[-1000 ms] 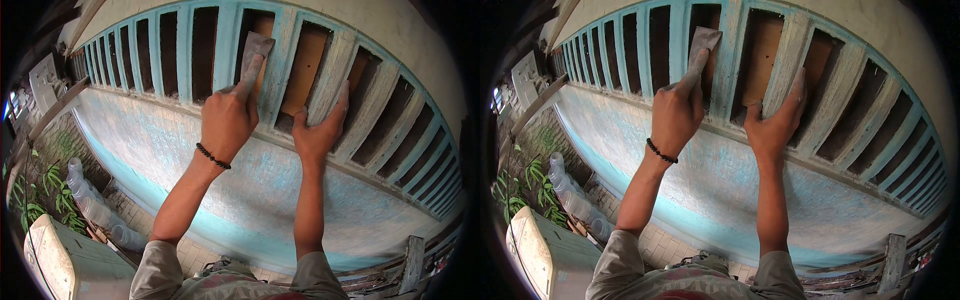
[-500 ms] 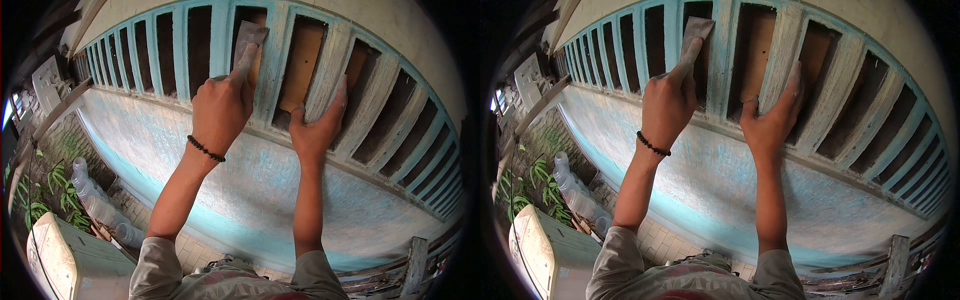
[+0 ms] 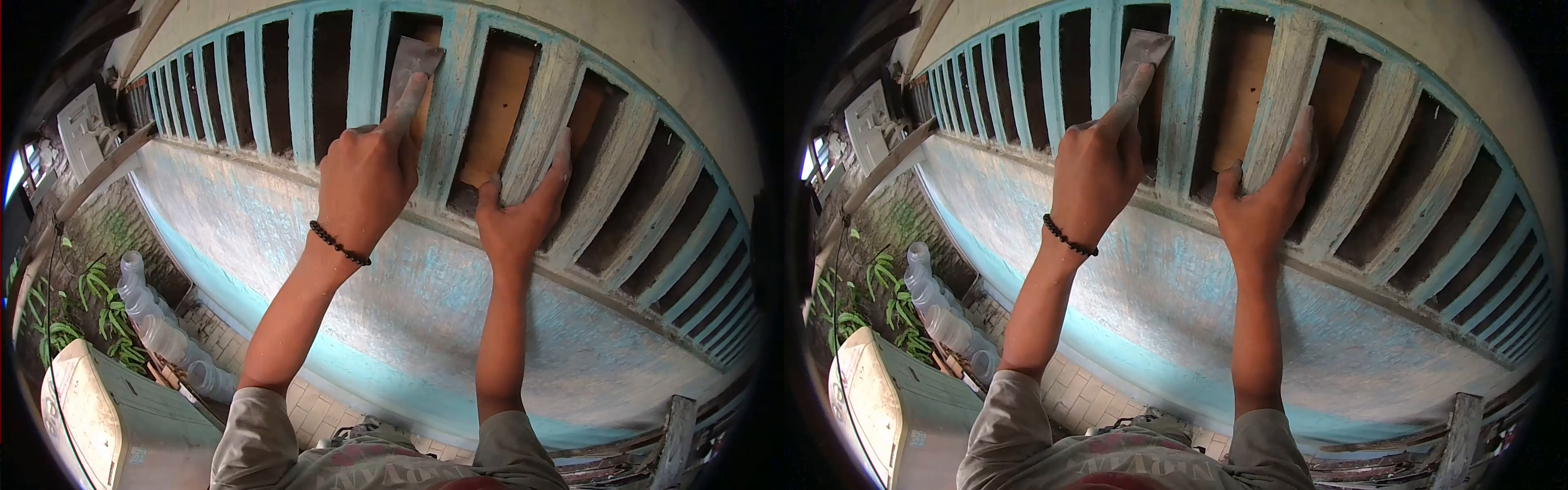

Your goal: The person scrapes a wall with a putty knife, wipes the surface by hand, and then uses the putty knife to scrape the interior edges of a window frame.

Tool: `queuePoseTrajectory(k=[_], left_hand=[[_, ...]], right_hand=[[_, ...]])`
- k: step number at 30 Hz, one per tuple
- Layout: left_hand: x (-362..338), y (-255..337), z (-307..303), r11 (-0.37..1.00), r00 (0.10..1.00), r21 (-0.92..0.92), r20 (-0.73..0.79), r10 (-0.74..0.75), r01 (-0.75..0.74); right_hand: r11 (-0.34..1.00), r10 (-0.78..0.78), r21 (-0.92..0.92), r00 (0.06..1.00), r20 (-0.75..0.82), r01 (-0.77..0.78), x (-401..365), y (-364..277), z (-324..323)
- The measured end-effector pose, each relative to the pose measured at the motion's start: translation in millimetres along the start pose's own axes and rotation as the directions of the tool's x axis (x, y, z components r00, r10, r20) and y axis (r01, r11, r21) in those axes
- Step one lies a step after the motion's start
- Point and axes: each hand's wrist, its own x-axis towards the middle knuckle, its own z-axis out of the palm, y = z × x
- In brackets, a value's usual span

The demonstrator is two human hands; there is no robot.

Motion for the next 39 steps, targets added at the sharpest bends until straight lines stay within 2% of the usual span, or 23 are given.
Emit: queuePoseTrajectory(k=[3, 8, 13, 16, 20, 21, 24, 26, 28, 29, 32, 33, 37, 39], left_hand=[[11.7, -6.7, 5.1, 0.998, 0.994, -0.002, -0.082, 0.069, -0.070], [31.1, 2.9, 4.8, 0.998, 0.992, 0.023, -0.112, 0.065, -0.063], [-7.7, 15.7, 4.0, 1.000, 0.999, 0.001, 0.014, 0.030, -0.030], [8.0, 15.2, 7.2, 0.998, 0.998, 0.021, -0.033, 0.052, -0.051], [36.1, 12.9, 7.1, 0.979, 0.989, -0.169, -0.109, 0.097, -0.115], [34.9, 8.4, 8.2, 0.962, 0.990, -0.244, -0.087, 0.107, -0.125], [4.8, 2.4, 7.4, 0.873, 0.997, -0.484, 0.073, -0.026, 0.058], [-5.9, -0.3, 1.2, 0.721, 0.973, -0.660, 0.213, -0.090, 0.211], [-4.6, -3.6, -7.2, 0.578, 0.927, -0.733, 0.352, -0.130, 0.359], [-2.9, -1.7, -11.4, 0.561, 0.921, -0.737, 0.365, -0.138, 0.377], [-10.0, -4.3, -7.6, 0.676, 0.959, -0.690, 0.267, -0.095, 0.259], [-16.2, -4.0, -5.5, 0.726, 0.954, -0.635, 0.285, -0.098, 0.264], [-28.6, 1.0, 2.4, 0.745, 0.968, -0.638, 0.248, -0.040, 0.194], [-13.7, 3.0, 4.9, 0.696, 0.971, -0.691, 0.238, -0.035, 0.195]], right_hand=[[1.000, 0.003, 0.005, 1.000, -0.002, -0.003, -1.1, 1.0, 0.5], [1.000, 0.016, -0.007, 1.000, 0.009, -0.016, 0.7, -3.0, -1.2], [0.997, 0.071, 0.028, 0.997, 0.019, -0.072, 0.5, -6.8, -3.1], [0.998, 0.064, 0.022, 0.998, 0.022, -0.065, 0.7, -6.7, -3.8], [0.998, 0.046, 0.046, 0.998, 0.037, -0.048, 0.3, -3.6, -5.2], [0.998, 0.044, 0.047, 0.998, 0.038, -0.046, 0.2, -3.0, -5.6], [0.999, 0.028, 0.031, 0.999, 0.029, -0.029, -0.5, 2.2, -4.5], [1.000, 0.008, 0.027, 1.000, 0.007, -0.008, -0.1, 2.7, -3.2], [1.000, 0.011, 0.027, 1.000, -0.001, -0.011, -0.6, 0.6, -1.5], [0.999, 0.020, 0.028, 1.000, 0.003, -0.020, -0.1, -1.1, -1.6], [1.000, 0.019, 0.001, 1.000, 0.009, -0.019, 2.0, -3.5, -0.7], [1.000, 0.016, -0.014, 1.000, 0.015, -0.016, 1.0, -3.7, -2.0], [1.000, 0.007, -0.021, 1.000, 0.028, -0.006, 1.4, -3.3, -3.6], [1.000, 0.004, 0.005, 1.000, 0.030, -0.004, 1.5, -1.7, -3.4]])
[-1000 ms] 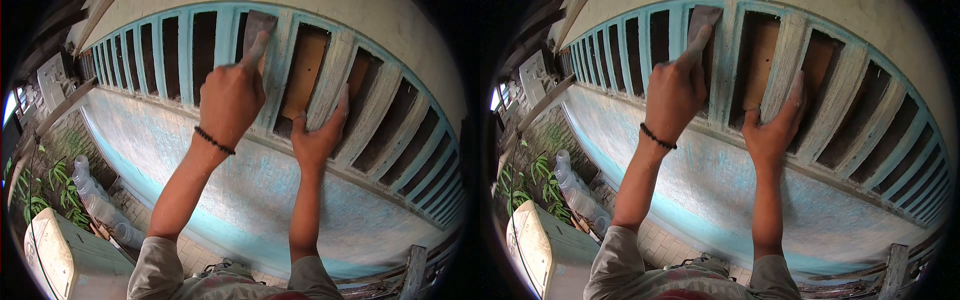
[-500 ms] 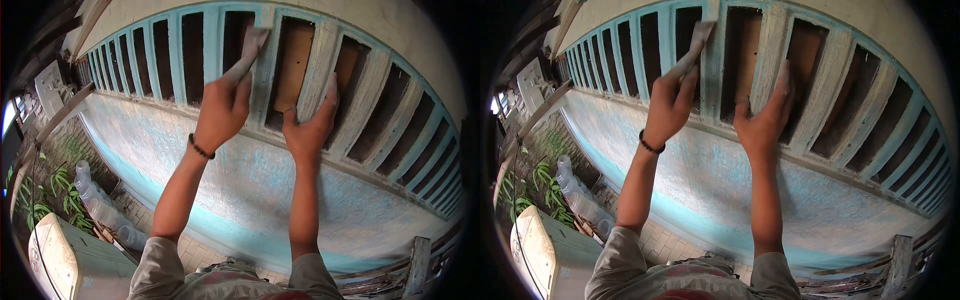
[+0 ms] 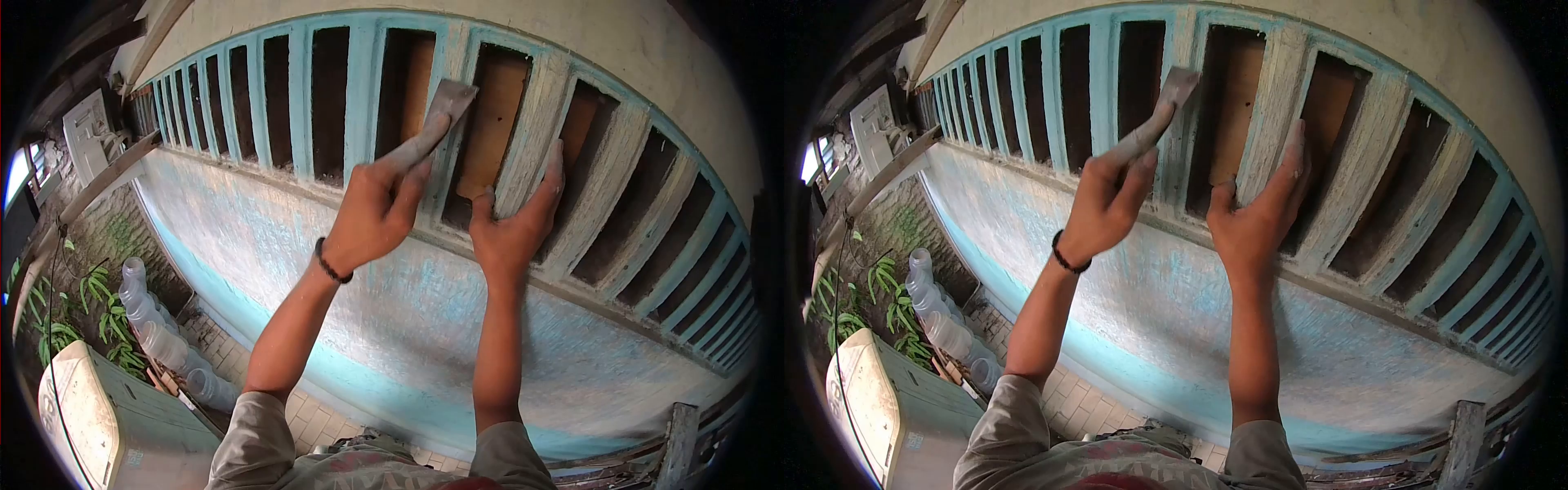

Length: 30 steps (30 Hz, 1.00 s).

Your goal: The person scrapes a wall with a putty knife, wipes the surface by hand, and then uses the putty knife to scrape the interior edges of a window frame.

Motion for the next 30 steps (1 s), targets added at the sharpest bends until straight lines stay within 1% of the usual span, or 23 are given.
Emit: queuePoseTrajectory(k=[1, 4, 6, 7, 8, 11, 15, 17, 19, 22, 24, 26, 27, 29, 30], left_hand=[[8.0, 3.0, -0.7, 0.999, 1.000, -0.038, -0.005, 0.003, -0.004], [27.3, 12.2, -14.3, 0.966, 0.996, -0.248, 0.069, -0.061, 0.077], [18.4, 11.9, -18.5, 0.957, 0.990, -0.269, 0.110, -0.083, 0.110], [10.7, 10.9, -20.1, 0.952, 0.987, -0.279, 0.130, -0.093, 0.127], [1.0, 5.3, -21.3, 0.941, 0.978, -0.288, 0.163, -0.131, 0.174], [2.2, -2.1, -29.0, 0.921, 0.971, -0.346, 0.214, -0.109, 0.180], [39.8, 5.5, -28.0, 0.963, 0.988, -0.269, 0.153, 0.011, 0.031], [39.2, 4.0, -27.6, 0.967, 0.987, -0.254, 0.161, 0.004, 0.037], [24.2, -1.0, -27.4, 0.971, 0.987, -0.236, 0.162, -0.013, 0.051], [5.2, -12.8, -30.0, 0.951, 0.972, -0.291, 0.233, -0.036, 0.105], [11.7, -14.7, -35.8, 0.961, 0.972, -0.258, 0.234, -0.033, 0.095], [27.9, -9.7, -41.6, 0.971, 0.973, -0.230, 0.231, -0.017, 0.071], [34.8, -5.9, -42.3, 0.968, 0.974, -0.243, 0.224, -0.012, 0.068], [43.5, -1.3, -41.3, 0.960, 0.977, -0.274, 0.213, 0.000, 0.060], [41.2, -2.6, -40.4, 0.967, 0.979, -0.254, 0.202, 0.023, 0.030]], right_hand=[[1.000, 0.016, 0.001, 1.000, 0.007, -0.016, -0.4, 0.1, -0.4], [0.997, 0.069, 0.014, 0.997, 0.021, -0.070, -1.8, -3.4, -1.1], [0.994, 0.096, 0.039, 0.995, 0.033, -0.097, -0.4, -7.3, -3.1], [0.997, 0.078, 0.028, 0.997, 0.028, -0.079, -0.3, -6.0, -4.0], [0.998, 0.061, 0.018, 0.998, 0.020, -0.061, -0.3, -3.8, -2.9], [0.999, 0.032, 0.008, 0.999, -0.011, -0.031, -0.7, -1.9, 1.0], [1.000, 0.025, -0.008, 1.000, 0.016, -0.025, 0.3, -2.6, -0.7], [1.000, 0.021, -0.001, 1.000, 0.019, -0.021, 0.1, -2.2, -1.1], [1.000, 0.020, 0.003, 1.000, 0.018, -0.020, -0.6, -1.0, -2.2], [0.999, 0.039, 0.017, 0.999, 0.001, -0.039, 0.0, -1.8, -0.3], [0.997, 0.067, 0.043, 0.998, 0.003, -0.067, -0.2, -3.9, 0.3], [1.000, 0.020, 0.013, 1.000, -0.007, -0.019, 0.9, -2.1, 0.7], [1.000, 0.000, -0.005, 1.000, -0.009, 0.000, 0.3, -1.7, 0.8], [1.000, -0.004, -0.016, 1.000, -0.007, 0.004, -0.4, -1.6, 1.3], [1.000, -0.007, -0.025, 1.000, -0.009, 0.007, -0.2, -0.8, 0.9]])
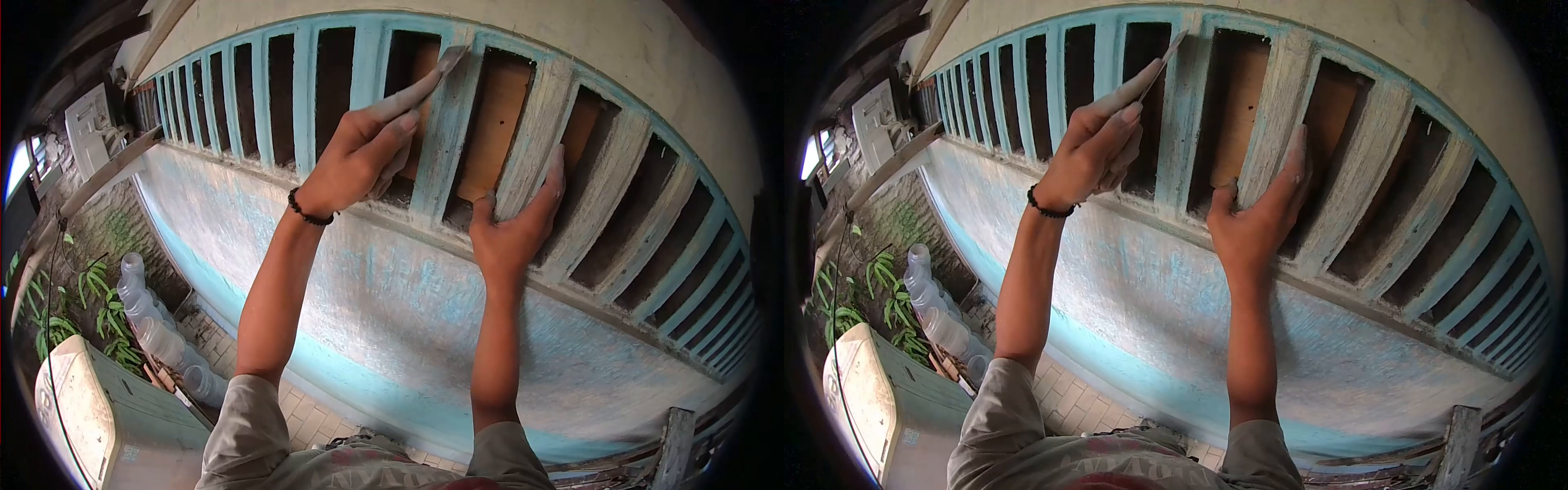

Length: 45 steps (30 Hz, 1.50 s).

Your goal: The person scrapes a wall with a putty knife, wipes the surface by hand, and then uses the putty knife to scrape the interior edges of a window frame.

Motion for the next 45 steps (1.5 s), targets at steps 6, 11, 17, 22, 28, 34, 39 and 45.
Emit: queuePoseTrajectory(k=[6, 11, 17, 22, 28, 34, 39, 45], left_hand=[[-37.4, -41.8, 26.0, 0.998, 0.980, 0.053, 0.195, 0.027, -0.038], [-45.3, -50.5, 46.5, 0.995, 0.983, -0.036, 0.166, -0.082, 0.089], [-56.5, -20.4, 36.5, 0.996, 0.987, 0.068, -0.153, -0.040, 0.051], [-42.5, -14.8, 38.3, 0.801, 0.964, 0.597, -0.187, 0.190, -0.042], [-10.8, 5.1, 51.8, 0.726, 0.947, 0.686, -0.195, 0.255, -0.054], [-26.6, 5.6, 59.5, 0.773, 0.959, 0.634, -0.230, 0.165, 0.019], [-26.5, 16.4, 45.7, 0.867, 0.978, 0.496, -0.202, 0.055, 0.054], [-8.2, 8.1, 41.0, 0.860, 0.963, 0.510, -0.225, 0.148, -0.013]], right_hand=[[1.000, 0.008, 0.028, 1.000, 0.010, -0.008, -0.9, 4.2, -0.3], [0.999, 0.007, 0.037, 1.000, 0.016, -0.007, 0.1, 3.3, -2.4], [0.999, 0.020, 0.038, 1.000, 0.004, -0.020, 0.2, 4.4, -0.7], [0.999, 0.029, 0.042, 1.000, 0.002, -0.029, -0.8, 1.0, -0.5], [0.998, 0.022, 0.051, 1.000, 0.001, -0.022, 0.3, 1.2, -0.4], [0.996, 0.053, 0.069, 0.999, 0.005, -0.053, -1.0, 0.9, -1.8], [0.996, 0.065, 0.068, 0.998, 0.009, -0.066, -1.3, -3.3, -1.3], [0.999, 0.044, 0.005, 0.999, 0.026, -0.044, -0.9, -4.7, -1.4]])
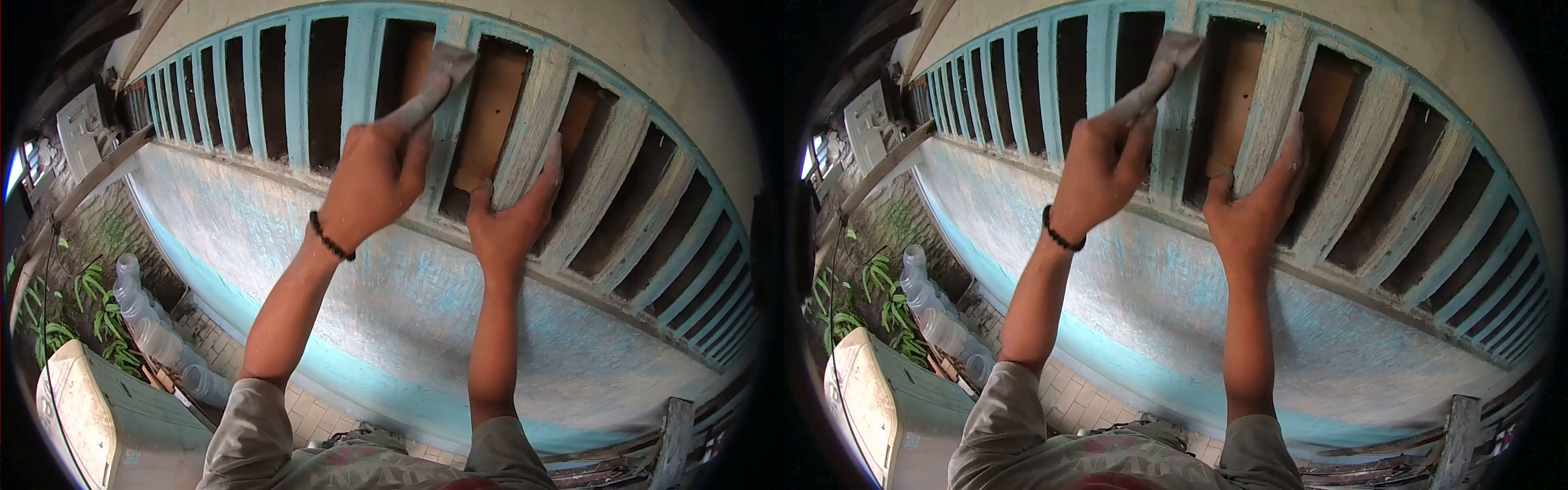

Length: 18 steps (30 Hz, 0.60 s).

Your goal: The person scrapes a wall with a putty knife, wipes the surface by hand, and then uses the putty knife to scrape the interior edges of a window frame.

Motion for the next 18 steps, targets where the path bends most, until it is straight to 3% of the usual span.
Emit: queuePoseTrajectory(k=[5, 8, 11, 14, 18], left_hand=[[-11.2, -0.5, 2.8, 0.995, 0.999, -0.095, -0.015, -0.031, 0.030], [-18.4, -5.3, 2.5, 0.999, 1.000, -0.051, 0.000, -0.012, 0.012], [-7.4, -0.2, -7.0, 0.996, 0.993, -0.024, 0.082, -0.083, 0.086], [-11.7, -2.5, -5.5, 0.999, 0.996, 0.008, 0.076, -0.038, 0.038], [-34.2, -8.8, -2.9, 0.983, 0.994, -0.154, 0.062, -0.095, 0.104]], right_hand=[[1.000, -0.019, 0.019, 1.000, -0.009, 0.019, 0.7, 4.6, 0.9], [1.000, -0.006, 0.013, 1.000, -0.014, 0.006, -1.5, 3.5, 1.3], [1.000, -0.030, -0.001, 0.999, -0.015, 0.030, -0.3, 3.1, 2.3], [1.000, -0.021, 0.020, 1.000, -0.009, 0.021, -1.2, 2.6, 1.2], [0.997, -0.043, 0.058, 0.999, -0.032, 0.045, -0.3, 8.9, 1.5]])
